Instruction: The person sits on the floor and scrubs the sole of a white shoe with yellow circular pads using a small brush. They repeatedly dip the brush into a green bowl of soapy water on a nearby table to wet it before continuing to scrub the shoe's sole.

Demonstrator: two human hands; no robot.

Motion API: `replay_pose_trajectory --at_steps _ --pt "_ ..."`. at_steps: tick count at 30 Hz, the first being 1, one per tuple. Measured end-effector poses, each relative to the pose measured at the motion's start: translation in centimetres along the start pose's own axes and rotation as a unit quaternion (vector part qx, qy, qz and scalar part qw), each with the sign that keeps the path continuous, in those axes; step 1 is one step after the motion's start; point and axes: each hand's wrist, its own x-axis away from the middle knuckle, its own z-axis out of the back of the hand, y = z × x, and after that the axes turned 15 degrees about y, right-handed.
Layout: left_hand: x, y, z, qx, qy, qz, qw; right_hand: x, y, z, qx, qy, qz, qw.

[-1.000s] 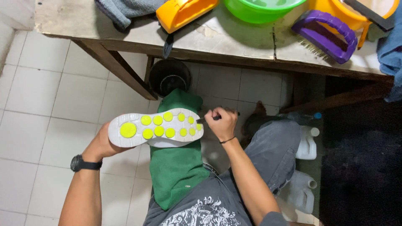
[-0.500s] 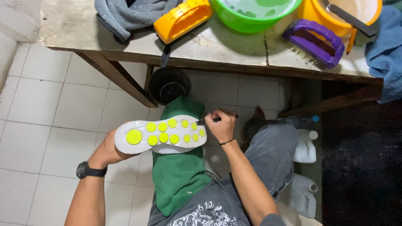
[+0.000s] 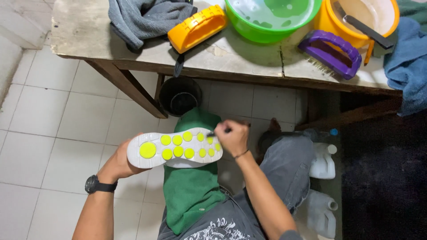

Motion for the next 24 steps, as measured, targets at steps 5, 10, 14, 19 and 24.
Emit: replay_pose_trajectory --at_steps 5,10,14,19,24 --pt "-0.4 -1.1 0.1 0.011 -0.003 0.014 1.0 0.9 2.2 -0.7 0.004 0.003 0.017 1.0" --pt "-0.2 -1.1 0.1 0.018 0.007 0.009 1.0 1.3 0.7 -0.2 -0.007 -0.029 0.085 0.996" --pt "-0.1 -1.7 0.2 0.0 0.014 0.037 0.999 1.2 1.1 0.5 0.01 -0.017 -0.005 1.0" --pt "0.2 -3.5 0.3 -0.006 0.016 0.045 0.999 2.1 2.5 0.5 -0.004 0.006 -0.003 1.0" --pt "0.5 -3.9 0.7 0.009 0.029 0.048 0.998 1.9 0.7 0.5 -0.027 -0.003 0.039 0.999"
